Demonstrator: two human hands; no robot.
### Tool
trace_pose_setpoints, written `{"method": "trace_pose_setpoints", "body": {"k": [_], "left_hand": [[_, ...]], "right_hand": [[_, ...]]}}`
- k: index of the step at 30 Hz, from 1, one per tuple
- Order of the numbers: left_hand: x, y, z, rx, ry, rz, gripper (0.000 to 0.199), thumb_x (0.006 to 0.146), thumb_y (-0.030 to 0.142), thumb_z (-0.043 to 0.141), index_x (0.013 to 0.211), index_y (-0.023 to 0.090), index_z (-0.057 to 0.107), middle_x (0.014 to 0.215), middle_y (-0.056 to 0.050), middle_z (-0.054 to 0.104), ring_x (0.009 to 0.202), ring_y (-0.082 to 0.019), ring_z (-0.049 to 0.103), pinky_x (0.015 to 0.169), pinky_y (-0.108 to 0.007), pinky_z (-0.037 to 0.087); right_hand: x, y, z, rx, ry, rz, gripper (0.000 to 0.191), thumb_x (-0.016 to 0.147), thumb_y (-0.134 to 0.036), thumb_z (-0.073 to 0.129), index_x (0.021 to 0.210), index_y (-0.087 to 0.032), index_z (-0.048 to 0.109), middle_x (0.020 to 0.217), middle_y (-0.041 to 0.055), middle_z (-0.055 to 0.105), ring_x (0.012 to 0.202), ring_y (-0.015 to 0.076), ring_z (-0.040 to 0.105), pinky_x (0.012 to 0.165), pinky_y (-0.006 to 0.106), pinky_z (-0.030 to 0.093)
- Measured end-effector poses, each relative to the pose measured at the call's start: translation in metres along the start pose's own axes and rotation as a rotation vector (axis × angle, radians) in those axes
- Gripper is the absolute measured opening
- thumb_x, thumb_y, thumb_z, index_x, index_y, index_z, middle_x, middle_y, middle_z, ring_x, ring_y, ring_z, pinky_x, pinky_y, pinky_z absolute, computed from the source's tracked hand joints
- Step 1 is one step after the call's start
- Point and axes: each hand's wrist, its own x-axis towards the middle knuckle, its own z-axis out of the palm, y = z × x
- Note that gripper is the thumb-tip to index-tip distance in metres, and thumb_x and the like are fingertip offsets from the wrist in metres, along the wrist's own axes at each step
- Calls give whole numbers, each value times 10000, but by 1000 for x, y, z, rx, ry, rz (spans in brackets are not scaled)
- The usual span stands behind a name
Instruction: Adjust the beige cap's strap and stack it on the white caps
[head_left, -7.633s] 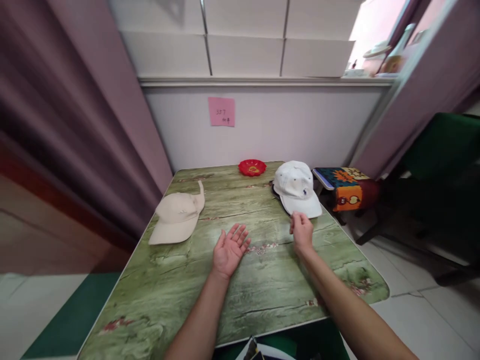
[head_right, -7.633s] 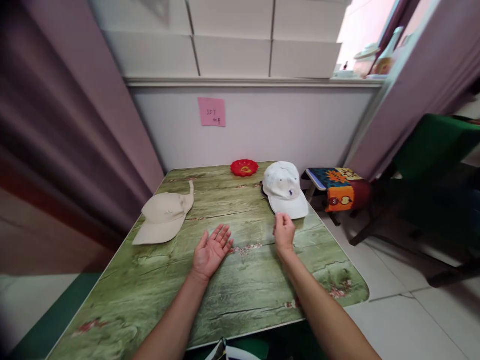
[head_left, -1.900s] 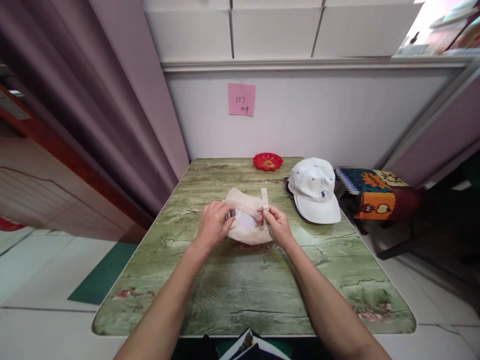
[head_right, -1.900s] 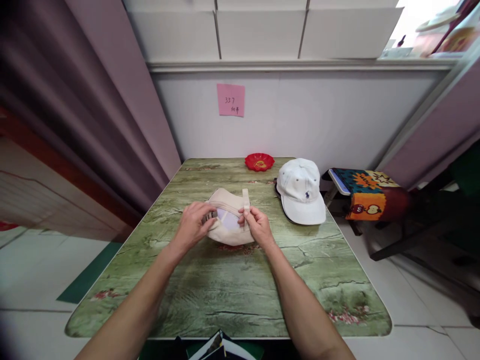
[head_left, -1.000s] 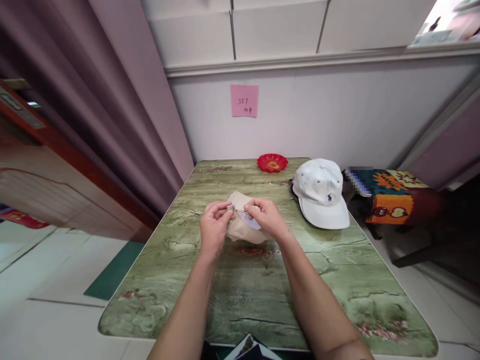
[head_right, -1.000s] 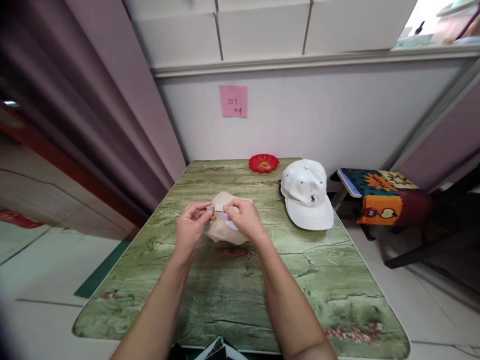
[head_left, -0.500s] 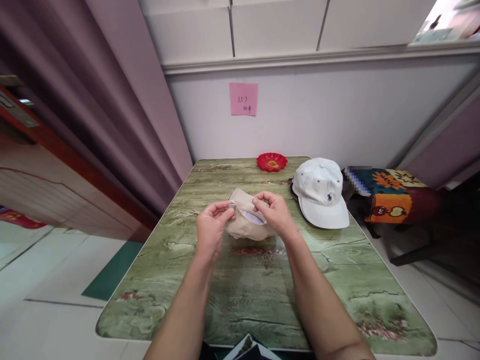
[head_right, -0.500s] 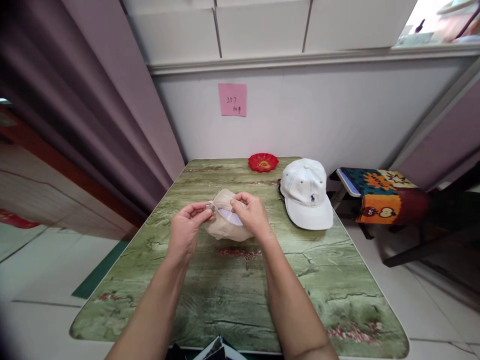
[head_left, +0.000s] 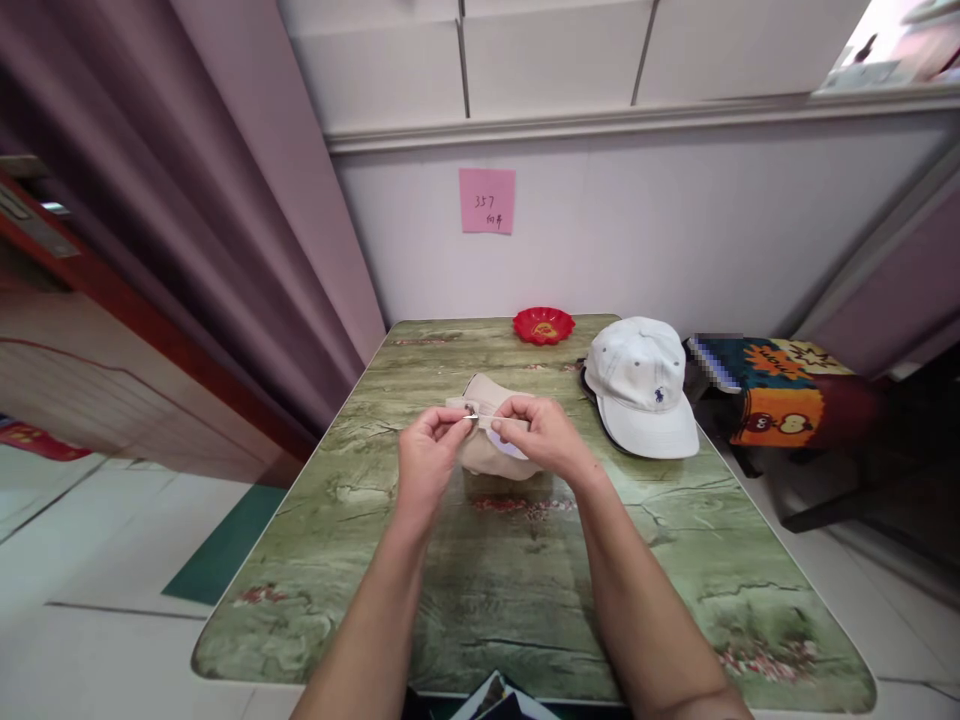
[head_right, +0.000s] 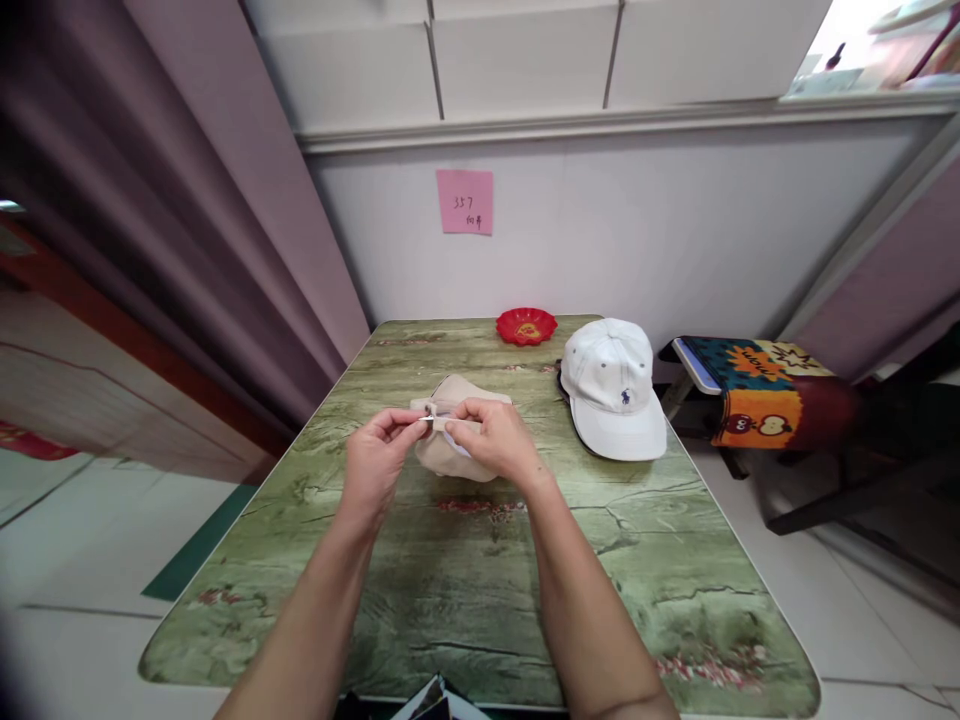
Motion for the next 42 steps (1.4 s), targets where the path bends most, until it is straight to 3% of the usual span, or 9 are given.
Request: {"method": "trace_pose_setpoints", "body": {"k": [3,9,13,19,25,30,34,38,42], "left_hand": [[-4,1,-2,174,-7,153,120,747,258,734,820,167,705,799,-40,728,706,-150,661,685,-265,521],[-13,5,-7,697,-30,774,154,889,187,594,906,208,745,884,-59,702,843,-165,646,807,-290,511],[-15,-10,-16,815,-56,895,210,887,175,590,989,251,757,916,-84,718,861,-193,652,827,-308,510],[-15,-26,-28,810,-166,818,234,886,207,597,1040,287,752,992,-116,737,992,-241,681,922,-378,501],[-16,-25,-24,752,-173,745,216,900,244,588,1059,277,730,1139,-124,718,1145,-259,637,1054,-429,425],[-17,-18,-18,669,-131,702,207,893,222,579,1018,265,737,1073,-109,732,1079,-249,648,1021,-396,432],[-23,-5,-6,586,-21,636,147,882,227,593,929,247,730,945,-82,731,940,-231,650,928,-367,461],[-29,7,6,467,62,428,89,843,278,642,861,224,711,832,-40,705,779,-186,630,771,-302,480],[-29,12,12,76,84,87,148,741,293,733,825,180,684,713,-4,670,613,-126,581,595,-237,446]], "right_hand": [[-1,-1,-3,-42,-32,4,177,821,-318,614,753,-176,694,692,-15,666,644,124,534,604,216,355],[0,6,-5,-8,101,45,191,846,-346,589,810,-181,680,744,7,688,660,139,571,601,225,378],[0,6,-4,40,123,38,198,848,-358,593,801,-182,672,748,16,698,663,144,586,604,230,402],[3,8,2,179,95,111,218,844,-389,601,796,-181,645,753,37,723,587,132,585,556,233,433],[6,14,15,289,21,153,229,835,-414,588,813,-187,605,785,24,730,486,88,525,495,212,422],[5,10,15,343,-9,136,198,805,-385,617,827,-192,582,751,-10,685,532,94,515,514,208,406],[4,7,13,315,-42,86,206,694,-303,717,823,-182,612,752,-33,636,670,119,555,641,225,432],[5,9,13,278,-41,103,171,684,-278,708,809,-175,653,754,-34,634,699,130,553,660,229,409],[4,7,12,269,-54,120,145,677,-276,703,763,-171,652,699,-44,605,642,118,518,612,218,373]]}}
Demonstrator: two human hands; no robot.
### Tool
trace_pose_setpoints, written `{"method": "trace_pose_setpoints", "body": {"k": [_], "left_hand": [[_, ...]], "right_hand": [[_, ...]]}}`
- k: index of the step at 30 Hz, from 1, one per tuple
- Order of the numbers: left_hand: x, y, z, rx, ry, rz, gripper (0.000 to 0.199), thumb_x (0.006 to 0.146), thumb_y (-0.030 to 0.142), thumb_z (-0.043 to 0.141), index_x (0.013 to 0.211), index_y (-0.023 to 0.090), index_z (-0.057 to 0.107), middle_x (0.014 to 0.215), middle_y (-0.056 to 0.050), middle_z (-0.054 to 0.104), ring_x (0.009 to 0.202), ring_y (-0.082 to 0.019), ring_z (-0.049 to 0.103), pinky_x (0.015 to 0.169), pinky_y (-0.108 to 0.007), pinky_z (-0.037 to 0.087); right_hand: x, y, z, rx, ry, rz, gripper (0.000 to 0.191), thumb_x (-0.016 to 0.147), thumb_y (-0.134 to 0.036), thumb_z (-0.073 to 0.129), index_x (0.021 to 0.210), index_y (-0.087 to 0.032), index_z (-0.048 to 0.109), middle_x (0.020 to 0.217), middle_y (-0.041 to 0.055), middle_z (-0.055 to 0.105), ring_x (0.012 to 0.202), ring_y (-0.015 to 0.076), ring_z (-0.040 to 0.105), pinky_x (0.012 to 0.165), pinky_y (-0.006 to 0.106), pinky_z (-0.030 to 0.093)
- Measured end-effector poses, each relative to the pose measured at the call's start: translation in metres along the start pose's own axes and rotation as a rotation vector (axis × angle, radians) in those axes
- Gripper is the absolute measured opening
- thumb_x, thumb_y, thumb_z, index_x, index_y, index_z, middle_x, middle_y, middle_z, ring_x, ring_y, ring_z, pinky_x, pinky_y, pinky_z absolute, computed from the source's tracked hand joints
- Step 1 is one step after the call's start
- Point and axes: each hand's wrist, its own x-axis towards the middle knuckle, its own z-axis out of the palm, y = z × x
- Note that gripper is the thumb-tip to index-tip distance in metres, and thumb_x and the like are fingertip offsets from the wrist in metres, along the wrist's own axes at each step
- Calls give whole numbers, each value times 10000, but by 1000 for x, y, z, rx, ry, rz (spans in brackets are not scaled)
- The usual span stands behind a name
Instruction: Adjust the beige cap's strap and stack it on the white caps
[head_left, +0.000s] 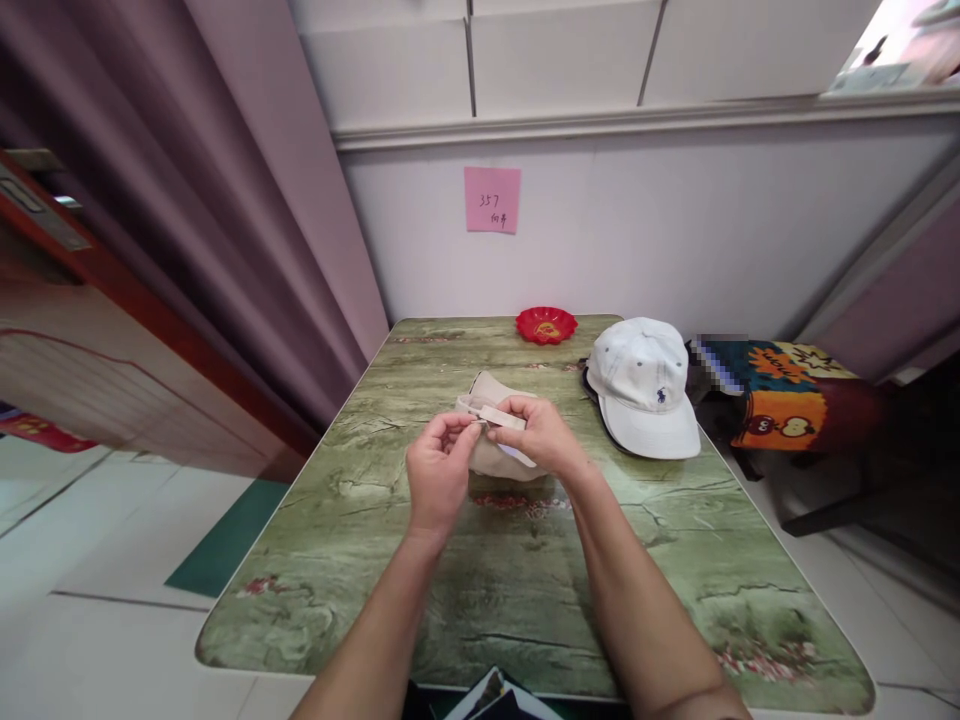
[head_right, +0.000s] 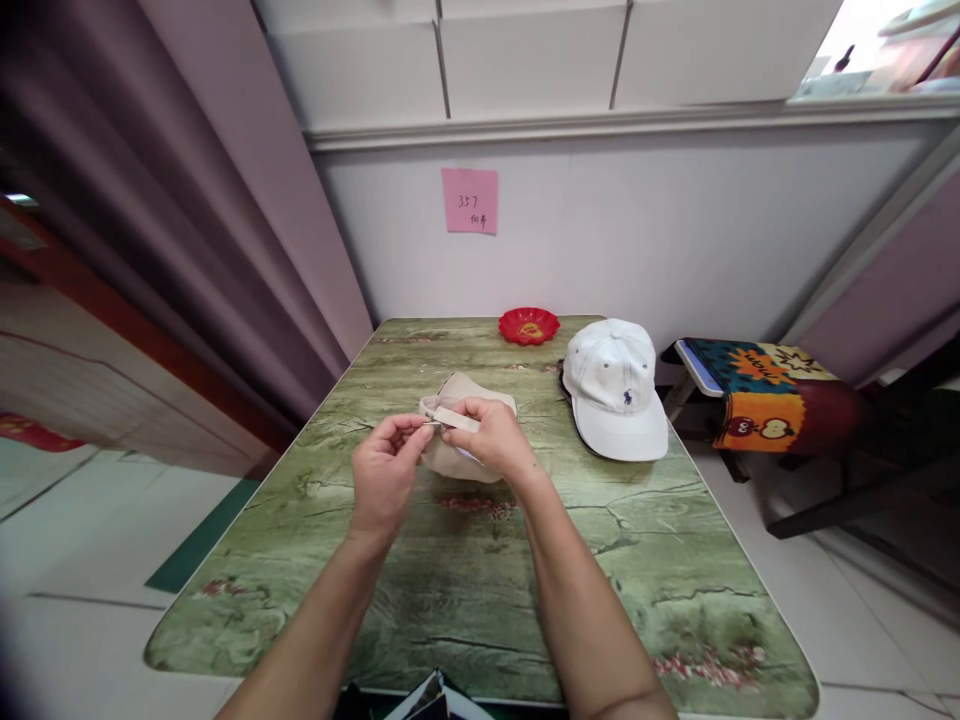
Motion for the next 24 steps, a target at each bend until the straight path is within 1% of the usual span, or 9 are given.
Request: {"method": "trace_pose_setpoints", "body": {"k": [3,5,8,10,13,16,20,22,24], "left_hand": [[3,2,-1,-264,4,-228,230,642,263,797,796,148,670,623,22,626,517,-83,513,510,-206,392],[6,4,-4,-395,-4,-368,273,595,223,820,805,136,668,625,25,626,501,-67,503,489,-193,384],[10,5,-7,-541,-12,-576,281,569,150,818,800,136,658,647,30,631,474,-44,490,455,-170,377],[13,5,-8,-591,-13,-654,264,578,122,807,791,141,653,650,30,633,460,-36,485,436,-158,374],[14,4,-9,-595,-21,-655,245,596,120,799,792,147,655,674,19,648,463,-37,489,428,-157,379],[13,5,-11,-530,-42,-580,269,586,148,819,804,141,662,691,13,656,495,-49,518,463,-173,418],[14,5,-16,-407,-43,-438,331,559,228,861,802,135,656,723,-3,675,606,-99,616,624,-242,531],[15,3,-19,-362,-19,-390,343,543,252,874,775,130,653,743,-18,688,655,-119,649,693,-271,550],[17,1,-21,-320,6,-336,339,540,266,878,753,123,656,739,-22,690,678,-125,660,725,-270,548]], "right_hand": [[-1,-3,0,-15,7,-6,156,667,-280,716,767,-172,664,703,-43,613,650,121,522,610,216,373],[-2,-6,1,-17,8,-23,164,673,-293,723,772,-174,670,711,-42,621,659,124,532,615,217,378],[-4,-9,0,-11,-8,-58,209,694,-347,736,801,-177,679,748,-32,639,684,129,550,619,217,393],[-5,-11,-1,14,-14,-81,247,742,-409,712,821,-176,678,759,-18,640,682,127,548,610,217,399],[-6,-11,-4,72,3,-97,275,824,-446,632,805,-173,653,717,-12,616,637,115,528,585,217,400],[-5,-8,-5,82,26,-95,260,818,-426,637,769,-171,631,698,-10,610,627,115,534,580,220,412],[-5,-7,-5,81,-1,-106,226,792,-396,670,849,-177,667,777,8,662,680,128,578,610,227,440],[-6,-9,-4,79,-35,-124,226,783,-375,685,906,-186,681,836,15,684,731,138,602,642,233,455],[-6,-11,-3,62,-45,-133,215,787,-361,683,915,-189,688,870,18,694,766,145,613,658,234,457]]}}
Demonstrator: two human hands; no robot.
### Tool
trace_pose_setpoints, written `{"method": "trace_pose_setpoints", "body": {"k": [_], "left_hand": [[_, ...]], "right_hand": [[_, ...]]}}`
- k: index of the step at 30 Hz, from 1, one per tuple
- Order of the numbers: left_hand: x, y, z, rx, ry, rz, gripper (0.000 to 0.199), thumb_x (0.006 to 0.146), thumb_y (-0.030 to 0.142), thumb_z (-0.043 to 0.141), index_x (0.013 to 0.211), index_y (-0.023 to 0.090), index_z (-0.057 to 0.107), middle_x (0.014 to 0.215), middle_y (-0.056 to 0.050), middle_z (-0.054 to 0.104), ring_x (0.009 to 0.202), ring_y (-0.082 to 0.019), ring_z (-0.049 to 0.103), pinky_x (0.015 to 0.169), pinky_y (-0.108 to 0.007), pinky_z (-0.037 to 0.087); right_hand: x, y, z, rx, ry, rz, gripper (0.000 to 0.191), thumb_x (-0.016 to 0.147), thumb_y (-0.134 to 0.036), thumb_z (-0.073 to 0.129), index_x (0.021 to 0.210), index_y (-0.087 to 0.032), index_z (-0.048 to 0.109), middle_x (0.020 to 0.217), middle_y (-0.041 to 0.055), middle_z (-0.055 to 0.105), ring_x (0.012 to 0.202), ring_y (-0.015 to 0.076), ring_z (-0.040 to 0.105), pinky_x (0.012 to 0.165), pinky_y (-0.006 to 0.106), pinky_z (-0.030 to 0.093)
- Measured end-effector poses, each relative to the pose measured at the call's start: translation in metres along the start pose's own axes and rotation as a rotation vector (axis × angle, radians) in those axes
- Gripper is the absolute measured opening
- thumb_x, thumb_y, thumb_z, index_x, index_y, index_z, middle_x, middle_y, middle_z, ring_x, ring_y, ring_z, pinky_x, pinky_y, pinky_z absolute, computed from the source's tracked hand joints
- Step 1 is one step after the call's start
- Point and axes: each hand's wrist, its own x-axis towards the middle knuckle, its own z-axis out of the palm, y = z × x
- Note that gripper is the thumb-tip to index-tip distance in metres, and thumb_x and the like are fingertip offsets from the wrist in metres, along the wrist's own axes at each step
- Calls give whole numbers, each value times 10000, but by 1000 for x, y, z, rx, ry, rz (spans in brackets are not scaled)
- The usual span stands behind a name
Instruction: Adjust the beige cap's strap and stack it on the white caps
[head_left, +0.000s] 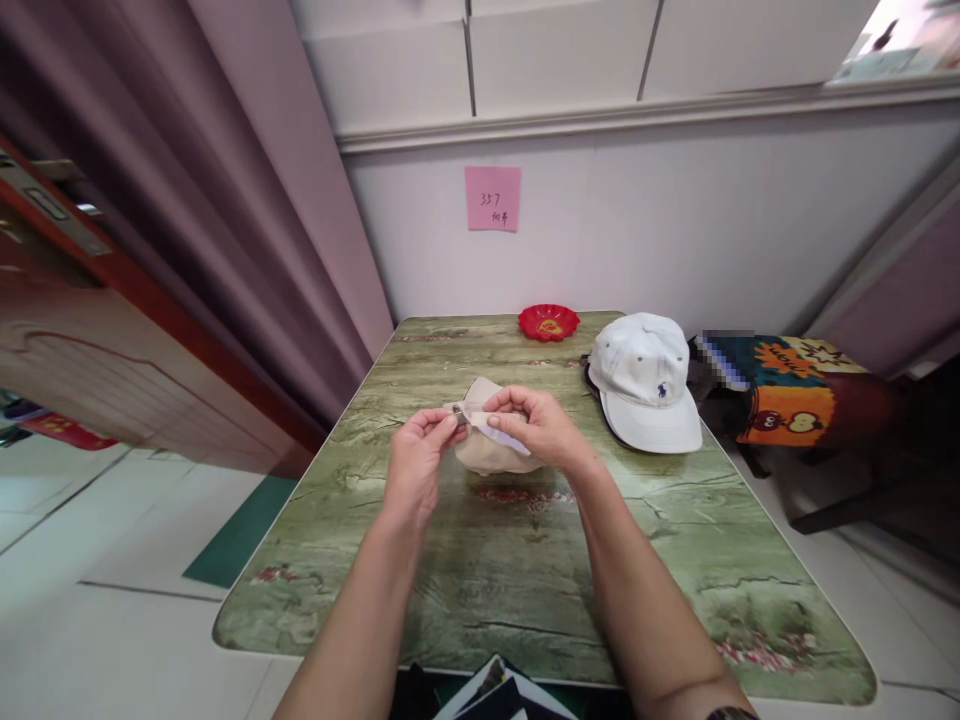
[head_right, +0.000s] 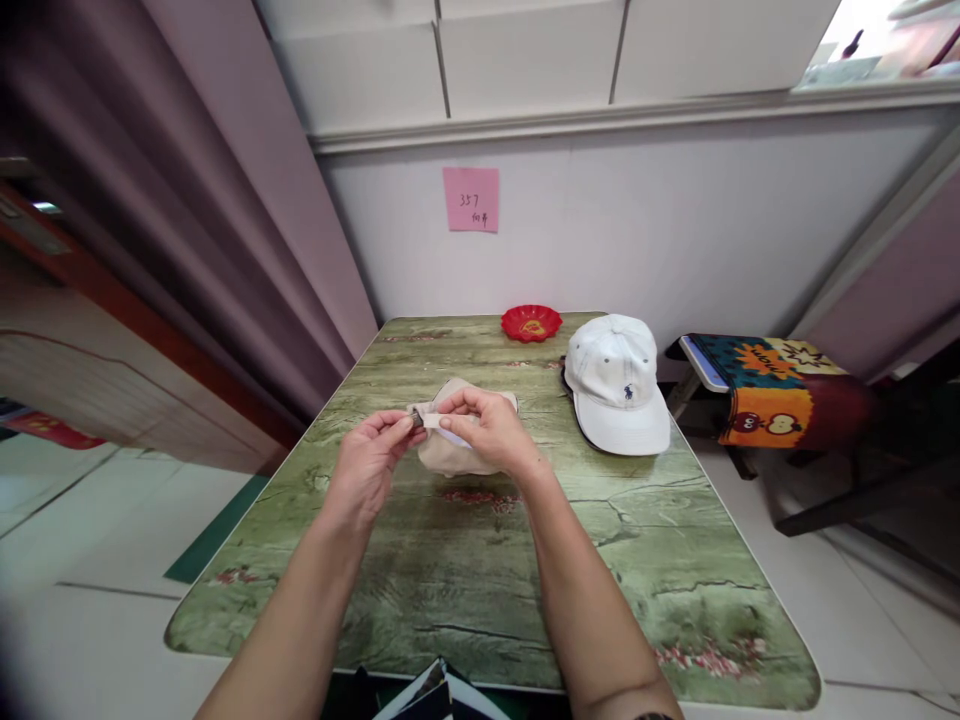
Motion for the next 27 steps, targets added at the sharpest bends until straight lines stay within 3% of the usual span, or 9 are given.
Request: {"method": "trace_pose_setpoints", "body": {"k": [5,11,17,22,27], "left_hand": [[-1,-2,2,61,-19,91,324,583,296,863,760,123,655,719,-26,702,674,-124,662,729,-263,547],[-7,3,10,-14,-68,9,322,577,259,870,776,114,663,731,-47,716,675,-149,686,748,-309,575],[-4,4,5,-80,-73,-77,273,593,182,858,773,101,668,770,-59,729,730,-172,709,783,-330,596],[-1,4,4,-143,-97,-204,168,694,111,779,821,83,674,793,-88,739,732,-175,717,798,-332,608],[-1,2,4,-150,-90,-210,112,740,82,736,814,91,653,786,-88,739,719,-174,722,773,-319,615]], "right_hand": [[0,0,4,-114,101,3,175,804,-349,663,852,-185,700,840,20,700,751,148,606,651,235,445],[-2,-9,10,-242,158,-34,131,795,-322,668,797,-196,704,770,7,707,674,137,587,646,239,426],[-3,-15,15,-341,298,-40,67,784,-258,640,749,-209,669,718,-18,685,636,128,585,627,237,411],[-1,-8,13,-330,234,-40,82,787,-257,629,747,-195,664,721,-22,680,642,118,585,624,229,407],[1,-2,13,-272,236,-47,108,790,-283,632,749,-188,666,718,-16,677,647,116,584,628,224,413]]}}
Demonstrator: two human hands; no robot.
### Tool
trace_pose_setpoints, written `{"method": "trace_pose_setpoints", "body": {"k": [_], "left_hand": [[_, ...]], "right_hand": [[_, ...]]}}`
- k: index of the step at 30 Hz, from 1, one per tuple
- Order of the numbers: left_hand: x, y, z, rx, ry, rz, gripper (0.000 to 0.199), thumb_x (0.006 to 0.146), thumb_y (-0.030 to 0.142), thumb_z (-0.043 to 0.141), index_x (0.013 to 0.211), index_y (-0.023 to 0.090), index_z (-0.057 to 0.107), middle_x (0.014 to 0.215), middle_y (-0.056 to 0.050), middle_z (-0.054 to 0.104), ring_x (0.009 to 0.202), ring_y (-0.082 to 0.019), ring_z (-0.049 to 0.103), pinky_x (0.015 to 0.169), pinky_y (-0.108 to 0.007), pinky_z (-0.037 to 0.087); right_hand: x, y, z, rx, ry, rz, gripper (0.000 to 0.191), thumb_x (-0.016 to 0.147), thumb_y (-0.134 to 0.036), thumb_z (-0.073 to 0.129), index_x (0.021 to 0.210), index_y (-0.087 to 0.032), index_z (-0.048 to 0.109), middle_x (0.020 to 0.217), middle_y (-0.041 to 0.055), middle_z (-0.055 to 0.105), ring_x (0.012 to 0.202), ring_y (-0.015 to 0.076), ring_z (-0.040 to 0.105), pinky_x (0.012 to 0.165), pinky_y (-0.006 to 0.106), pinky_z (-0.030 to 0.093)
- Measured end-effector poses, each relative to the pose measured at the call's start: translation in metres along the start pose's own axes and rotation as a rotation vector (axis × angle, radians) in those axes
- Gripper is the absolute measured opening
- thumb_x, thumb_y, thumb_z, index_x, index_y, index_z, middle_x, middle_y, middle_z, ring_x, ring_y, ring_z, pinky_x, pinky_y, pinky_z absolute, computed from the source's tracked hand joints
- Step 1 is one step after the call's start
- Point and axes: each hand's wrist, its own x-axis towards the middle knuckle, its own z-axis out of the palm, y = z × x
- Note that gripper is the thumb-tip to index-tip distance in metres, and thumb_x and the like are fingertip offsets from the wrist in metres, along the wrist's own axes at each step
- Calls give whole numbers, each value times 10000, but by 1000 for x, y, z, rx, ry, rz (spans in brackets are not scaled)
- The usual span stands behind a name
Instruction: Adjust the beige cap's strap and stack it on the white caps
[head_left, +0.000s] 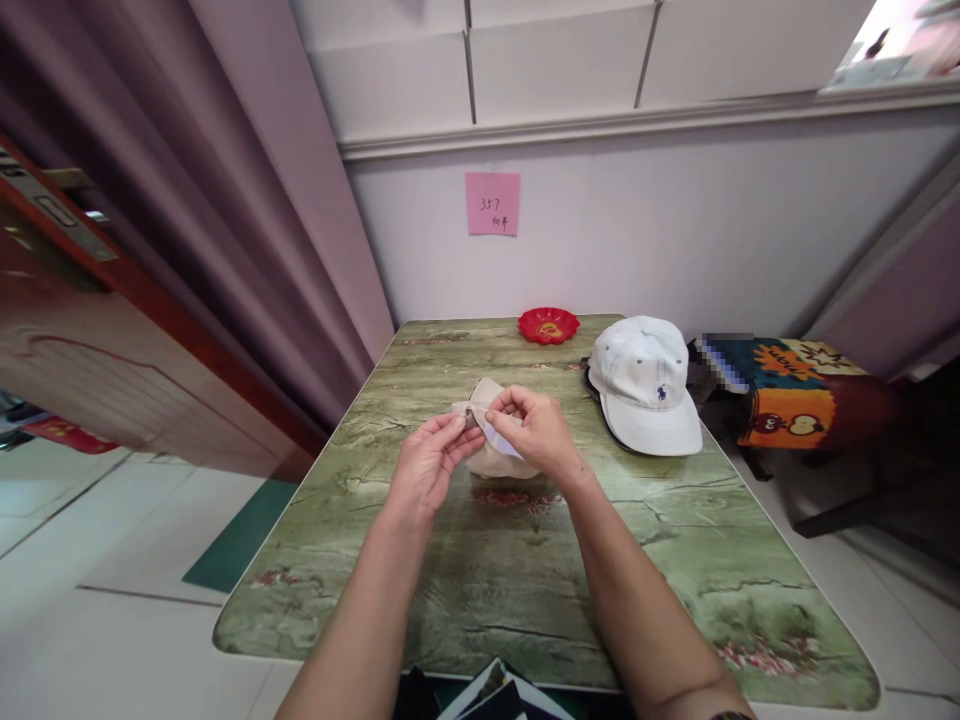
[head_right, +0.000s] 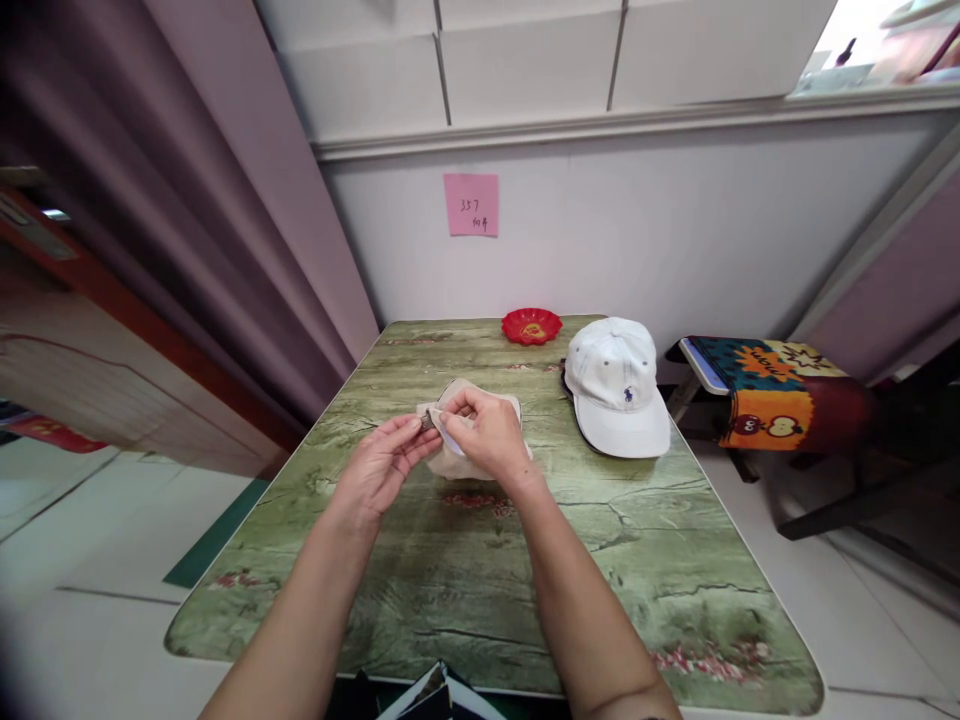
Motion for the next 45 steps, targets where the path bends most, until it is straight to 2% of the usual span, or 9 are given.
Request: {"method": "trace_pose_setpoints", "body": {"k": [11,21,28,35,45], "left_hand": [[0,-1,-1,56,27,-5,153,705,113,759,816,91,655,727,-58,717,619,-150,687,680,-312,614],[-1,-3,-2,196,-10,70,358,533,282,897,775,113,694,708,-9,697,578,-100,646,633,-218,555],[-2,-5,-1,220,-24,92,366,529,312,900,771,121,702,713,-2,691,580,-92,630,651,-227,541],[0,0,-3,184,44,140,365,534,301,893,783,119,697,708,1,677,570,-86,612,624,-214,528],[-6,1,0,200,-9,118,325,553,277,879,765,122,687,699,0,670,582,-96,617,639,-227,525]], "right_hand": [[-1,-2,-2,-95,-67,17,93,780,-268,640,759,-189,685,724,-12,692,665,125,584,645,233,402],[-2,-3,-12,-78,-149,46,91,760,-265,653,753,-186,698,729,-12,695,675,128,583,637,225,398],[-1,-4,-8,-17,-151,49,107,761,-280,668,751,-177,694,730,-6,695,694,130,593,652,226,412],[-1,1,-17,-28,-191,57,158,805,-310,635,844,-181,717,768,8,707,657,122,572,614,224,396],[-2,-3,-17,-94,-158,68,144,794,-287,616,774,-175,705,706,-1,683,619,116,535,585,218,362]]}}
